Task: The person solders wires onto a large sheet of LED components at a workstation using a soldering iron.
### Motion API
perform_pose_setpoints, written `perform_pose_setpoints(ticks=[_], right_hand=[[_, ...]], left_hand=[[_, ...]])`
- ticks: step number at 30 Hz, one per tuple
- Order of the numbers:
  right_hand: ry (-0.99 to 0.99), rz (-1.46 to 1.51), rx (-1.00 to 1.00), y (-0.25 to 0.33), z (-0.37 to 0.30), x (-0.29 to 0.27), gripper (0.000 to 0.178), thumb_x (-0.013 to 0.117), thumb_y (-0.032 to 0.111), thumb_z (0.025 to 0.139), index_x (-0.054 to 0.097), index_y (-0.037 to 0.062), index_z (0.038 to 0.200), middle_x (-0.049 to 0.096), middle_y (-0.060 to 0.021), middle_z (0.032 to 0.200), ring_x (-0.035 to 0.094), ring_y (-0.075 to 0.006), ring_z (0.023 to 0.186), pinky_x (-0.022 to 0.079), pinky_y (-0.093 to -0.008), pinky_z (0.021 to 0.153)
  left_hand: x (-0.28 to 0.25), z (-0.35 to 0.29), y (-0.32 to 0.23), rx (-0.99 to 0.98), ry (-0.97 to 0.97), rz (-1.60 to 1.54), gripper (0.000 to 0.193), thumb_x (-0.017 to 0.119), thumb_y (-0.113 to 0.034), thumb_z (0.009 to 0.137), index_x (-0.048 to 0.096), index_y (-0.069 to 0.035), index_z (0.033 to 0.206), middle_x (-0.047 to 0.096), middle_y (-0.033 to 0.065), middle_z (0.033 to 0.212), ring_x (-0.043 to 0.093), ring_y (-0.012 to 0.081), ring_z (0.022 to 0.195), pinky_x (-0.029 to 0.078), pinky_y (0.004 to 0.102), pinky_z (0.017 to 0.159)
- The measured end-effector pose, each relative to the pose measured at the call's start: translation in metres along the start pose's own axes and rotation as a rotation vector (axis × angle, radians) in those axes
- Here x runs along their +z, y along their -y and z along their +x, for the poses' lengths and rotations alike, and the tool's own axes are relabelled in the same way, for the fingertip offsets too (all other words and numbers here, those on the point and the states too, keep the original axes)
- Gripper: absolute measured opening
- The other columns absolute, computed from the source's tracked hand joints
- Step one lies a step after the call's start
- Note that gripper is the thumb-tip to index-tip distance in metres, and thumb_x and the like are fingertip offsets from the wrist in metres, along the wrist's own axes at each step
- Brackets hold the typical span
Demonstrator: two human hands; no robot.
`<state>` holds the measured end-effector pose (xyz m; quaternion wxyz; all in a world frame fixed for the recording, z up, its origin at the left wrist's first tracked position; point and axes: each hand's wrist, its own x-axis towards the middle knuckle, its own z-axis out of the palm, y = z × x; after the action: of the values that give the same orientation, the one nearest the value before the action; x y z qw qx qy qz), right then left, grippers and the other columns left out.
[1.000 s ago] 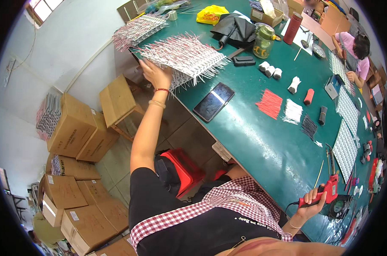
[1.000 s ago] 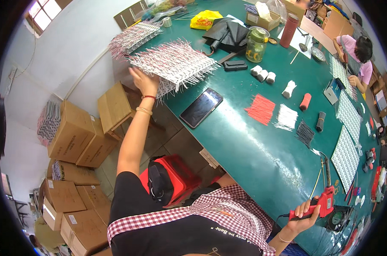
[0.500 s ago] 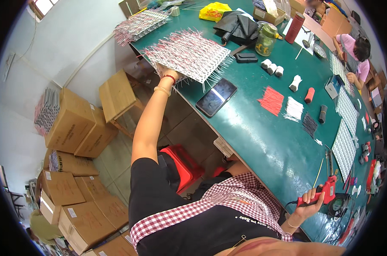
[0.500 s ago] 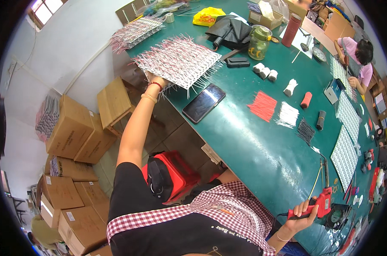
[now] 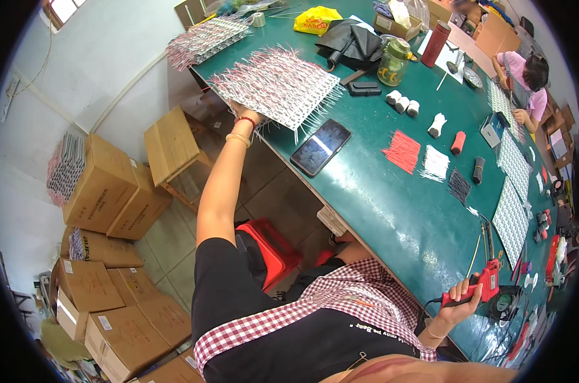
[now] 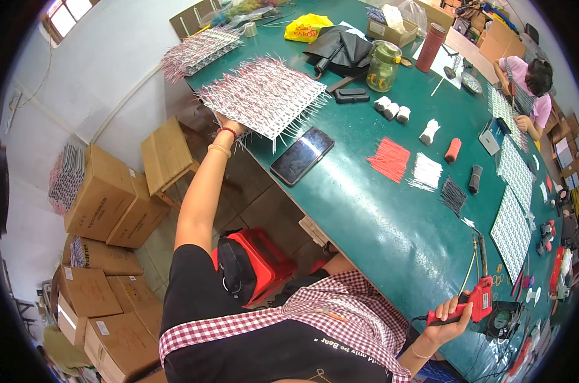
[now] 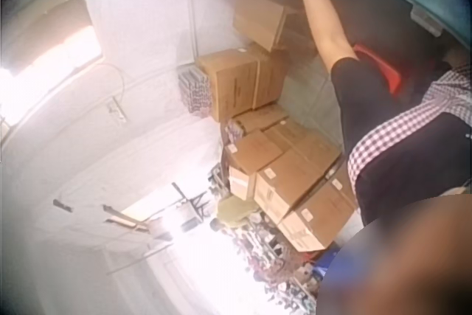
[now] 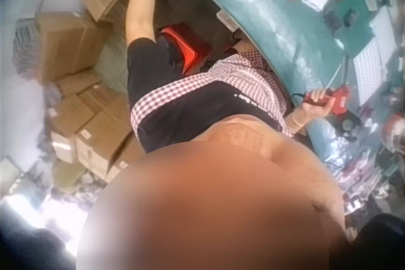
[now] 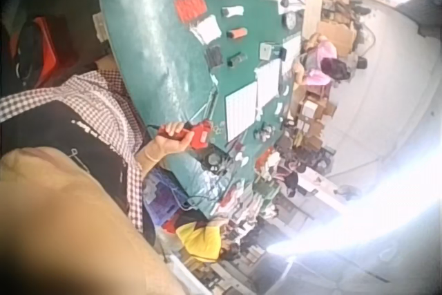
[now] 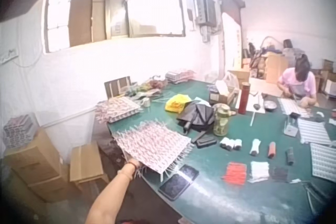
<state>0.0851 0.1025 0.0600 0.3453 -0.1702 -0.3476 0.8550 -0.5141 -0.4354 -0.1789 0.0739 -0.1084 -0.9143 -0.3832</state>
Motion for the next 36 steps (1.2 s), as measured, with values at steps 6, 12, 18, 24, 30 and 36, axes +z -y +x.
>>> perform_pose_setpoints(ticks=[6, 12, 18, 24, 30, 36], right_hand=[[0.022, -0.012, -0.003, -0.005, 0.003, 0.003, 0.034, 0.046, 0.027, 0.099, 0.049, 0.0001, 0.119, 0.042, -0.0034, 0.064, 0.036, -0.0088, 0.044, 0.034, -0.0225, 0.038], [-0.013, 0.023, -0.022, 0.004, -0.003, -0.006, 0.033, 0.046, 0.028, 0.099, 0.049, 0.0014, 0.118, 0.042, -0.0036, 0.064, 0.036, -0.0091, 0.044, 0.035, -0.0227, 0.039], [-0.082, 0.014, -0.019, 0.003, 0.002, -0.011, 0.032, 0.045, 0.028, 0.099, 0.049, 0.0024, 0.118, 0.043, -0.0038, 0.064, 0.038, -0.0094, 0.044, 0.036, -0.0228, 0.039], [0.020, 0.037, 0.039, 0.001, 0.011, -0.011, 0.033, 0.044, 0.028, 0.100, 0.048, 0.0015, 0.119, 0.043, -0.0040, 0.065, 0.038, -0.0095, 0.044, 0.036, -0.0232, 0.039], [0.001, 0.039, 0.021, 0.004, 0.008, -0.014, 0.032, 0.044, 0.027, 0.100, 0.048, 0.0019, 0.119, 0.043, -0.0042, 0.065, 0.038, -0.0095, 0.043, 0.036, -0.0226, 0.038], [-0.026, 0.038, 0.003, 0.015, 0.004, -0.030, 0.032, 0.044, 0.028, 0.100, 0.048, 0.0024, 0.118, 0.043, -0.0039, 0.064, 0.039, -0.0095, 0.044, 0.036, -0.0225, 0.039]], left_hand=[[-0.022, -0.013, -0.061, -0.417, -0.054, 0.472, 0.080, 0.035, -0.062, 0.091, 0.019, -0.010, 0.149, 0.016, 0.0083, 0.157, 0.008, 0.0282, 0.145, -0.004, 0.0565, 0.113], [-0.127, -0.046, -0.081, -0.586, -0.719, -0.434, 0.017, 0.060, -0.016, 0.077, 0.065, -0.003, 0.088, 0.064, 0.0090, 0.089, 0.062, 0.0247, 0.086, 0.047, 0.0408, 0.082], [-0.112, -0.082, -0.067, -0.787, -0.329, -0.695, 0.043, 0.060, -0.037, 0.088, 0.057, -0.008, 0.119, 0.060, 0.0049, 0.117, 0.059, 0.0175, 0.101, 0.047, 0.0420, 0.081], [-0.054, -0.086, -0.086, -0.457, -0.411, -0.203, 0.068, 0.083, -0.037, 0.062, 0.057, 0.011, 0.103, 0.059, 0.0246, 0.111, 0.054, 0.0334, 0.110, 0.042, 0.0385, 0.096], [-0.063, -0.072, -0.078, -0.643, -0.582, 0.021, 0.065, 0.072, -0.045, 0.072, 0.057, 0.011, 0.101, 0.063, 0.0315, 0.098, 0.061, 0.0437, 0.096, 0.047, 0.0446, 0.086], [-0.080, -0.073, -0.096, -0.680, -0.525, 0.002, 0.065, 0.057, -0.053, 0.083, 0.066, 0.011, 0.089, 0.064, 0.0320, 0.095, 0.062, 0.0442, 0.094, 0.047, 0.0469, 0.083]])
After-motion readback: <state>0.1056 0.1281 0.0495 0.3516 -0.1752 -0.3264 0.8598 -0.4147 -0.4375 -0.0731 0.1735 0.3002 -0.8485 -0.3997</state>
